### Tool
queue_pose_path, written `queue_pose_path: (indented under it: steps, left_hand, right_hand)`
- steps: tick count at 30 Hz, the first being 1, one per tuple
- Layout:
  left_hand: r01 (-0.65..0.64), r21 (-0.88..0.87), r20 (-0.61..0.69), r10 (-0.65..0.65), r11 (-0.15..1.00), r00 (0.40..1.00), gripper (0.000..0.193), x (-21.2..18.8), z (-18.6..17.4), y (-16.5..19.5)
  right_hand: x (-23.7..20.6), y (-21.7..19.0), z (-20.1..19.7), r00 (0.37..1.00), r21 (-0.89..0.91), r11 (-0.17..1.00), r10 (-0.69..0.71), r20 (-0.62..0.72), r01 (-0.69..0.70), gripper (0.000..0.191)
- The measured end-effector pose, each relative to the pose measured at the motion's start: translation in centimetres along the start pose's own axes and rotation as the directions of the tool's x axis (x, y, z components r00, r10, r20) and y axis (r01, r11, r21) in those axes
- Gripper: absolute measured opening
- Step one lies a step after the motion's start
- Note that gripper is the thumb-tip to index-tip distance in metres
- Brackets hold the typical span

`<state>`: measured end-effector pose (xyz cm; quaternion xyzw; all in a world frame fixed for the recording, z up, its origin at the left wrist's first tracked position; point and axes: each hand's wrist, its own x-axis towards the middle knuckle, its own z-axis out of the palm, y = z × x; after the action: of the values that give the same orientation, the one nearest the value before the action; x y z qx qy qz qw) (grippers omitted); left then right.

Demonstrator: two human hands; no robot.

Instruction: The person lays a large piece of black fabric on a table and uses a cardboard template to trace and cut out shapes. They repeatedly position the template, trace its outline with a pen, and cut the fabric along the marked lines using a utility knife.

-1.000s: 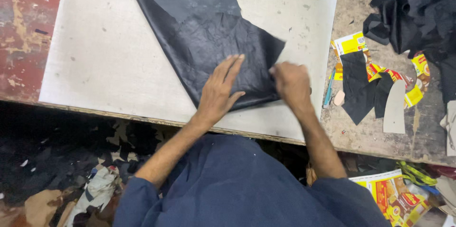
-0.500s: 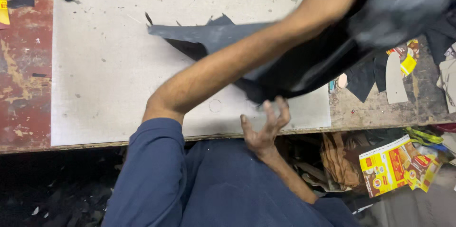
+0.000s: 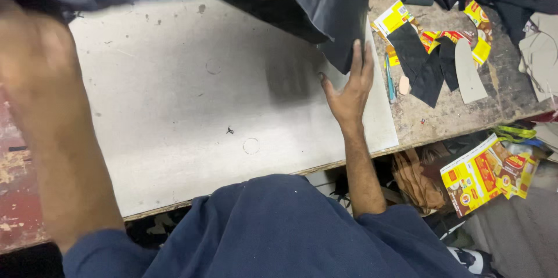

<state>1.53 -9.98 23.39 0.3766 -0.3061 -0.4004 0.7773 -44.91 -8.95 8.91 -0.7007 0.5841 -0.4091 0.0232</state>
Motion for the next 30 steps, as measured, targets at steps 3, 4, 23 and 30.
queue_pose_path:
  steps: [3,4,23,30]
  left_hand:
    - [0.048,0.023,-0.175,-0.043,0.999,0.984,0.038,-3.2,-9.3,-3.6]
    - [0.082,0.033,-0.244,-0.072,0.996,0.967,0.039,-5.3,-12.7,-5.4]
    - [0.225,0.567,-0.457,0.075,0.793,0.887,0.036,-14.4,-24.5,-13.3]
    - [0.192,0.591,-0.401,0.079,0.784,0.913,0.033,-15.2,-23.1,-12.2]
  right_hand:
    - [0.3,1.4,1.4,0.957,0.075,0.983,0.141,0.255,-0.165,0.048]
    - [0.0,1.9,1.6,0.936,0.023,0.988,0.139,0.323,-0.155,0.03]
    - [9.9,7.4,14.7,0.94,-0.017,0.973,0.229,0.252,-0.232,0.048]
    - [2.4,13.9,5.0,0.957,0.05,0.961,0.264,0.121,-0.271,0.028]
